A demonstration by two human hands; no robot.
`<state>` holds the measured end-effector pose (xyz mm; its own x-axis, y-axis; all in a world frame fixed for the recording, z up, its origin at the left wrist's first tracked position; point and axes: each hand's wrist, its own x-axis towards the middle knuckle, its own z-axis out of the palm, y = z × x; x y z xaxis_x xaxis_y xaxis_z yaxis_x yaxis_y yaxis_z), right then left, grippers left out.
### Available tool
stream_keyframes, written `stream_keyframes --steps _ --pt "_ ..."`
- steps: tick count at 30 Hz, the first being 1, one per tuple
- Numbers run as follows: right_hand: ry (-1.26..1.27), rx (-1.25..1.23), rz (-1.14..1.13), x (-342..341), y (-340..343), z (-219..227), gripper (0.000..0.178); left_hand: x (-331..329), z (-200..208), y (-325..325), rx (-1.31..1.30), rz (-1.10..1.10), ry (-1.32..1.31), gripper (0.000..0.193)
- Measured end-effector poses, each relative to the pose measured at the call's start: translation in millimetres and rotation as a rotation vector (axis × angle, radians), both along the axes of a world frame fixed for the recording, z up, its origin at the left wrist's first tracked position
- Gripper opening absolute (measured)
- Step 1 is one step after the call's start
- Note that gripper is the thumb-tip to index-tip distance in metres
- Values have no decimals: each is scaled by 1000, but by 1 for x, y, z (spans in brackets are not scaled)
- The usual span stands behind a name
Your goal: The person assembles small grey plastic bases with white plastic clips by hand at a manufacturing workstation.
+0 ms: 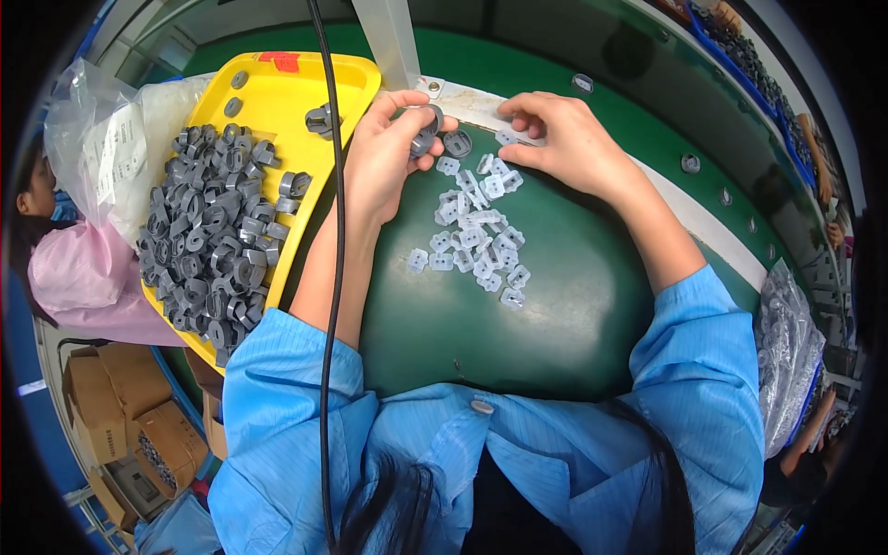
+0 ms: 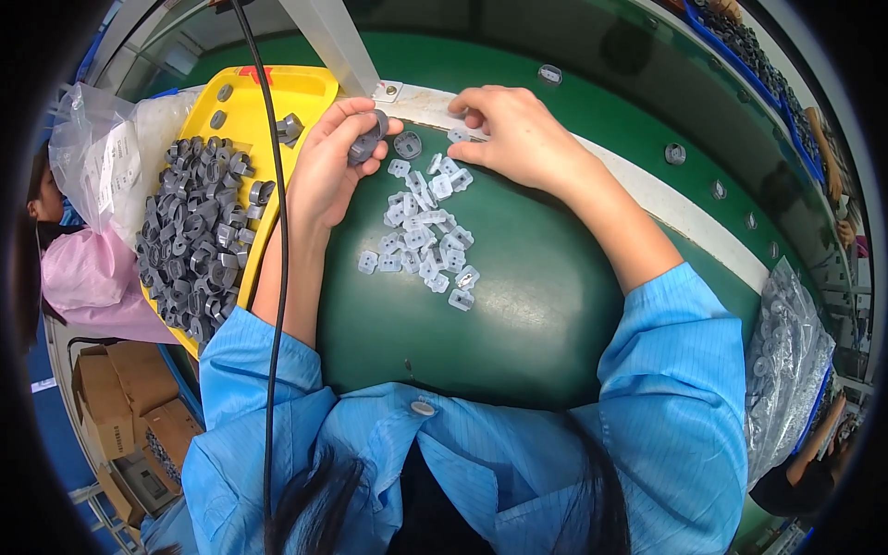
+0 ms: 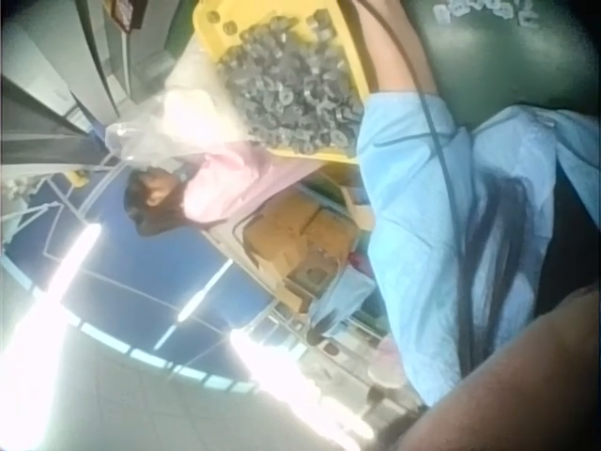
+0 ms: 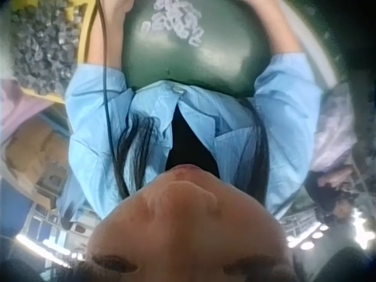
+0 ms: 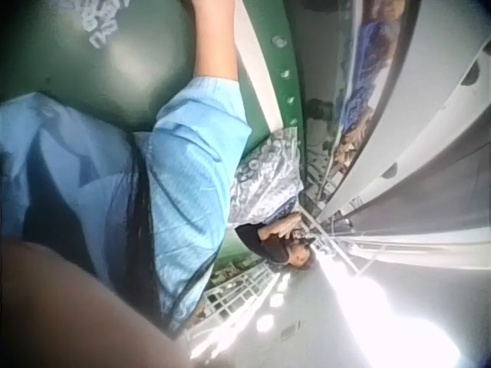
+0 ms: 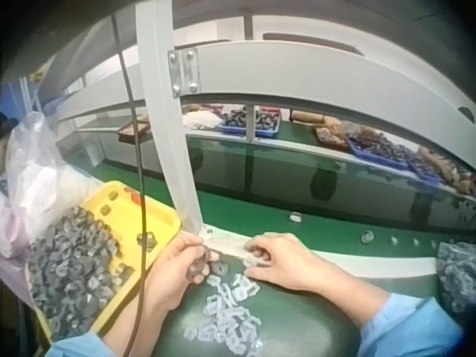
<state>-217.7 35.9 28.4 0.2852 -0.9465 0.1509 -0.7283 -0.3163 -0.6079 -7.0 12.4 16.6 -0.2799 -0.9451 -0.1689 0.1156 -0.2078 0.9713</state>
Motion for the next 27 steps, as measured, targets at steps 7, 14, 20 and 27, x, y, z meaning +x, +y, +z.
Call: stream_keyframes --steps 7,14,20,27 --pt "11 -211 39 -8 -1 -15 19 -5 -4 1 79 -100 262 46" --pt "-727 422 -33 -7 5 16 13 -23 -10 17 -739 40 -462 41" --pt "-413 4 -118 16 9 7 16 -28 -14 18 -796 124 -342 36" --pt "-118 -440 -29 15 7 0 20 -31 -15 20 -890 175 -387 32"
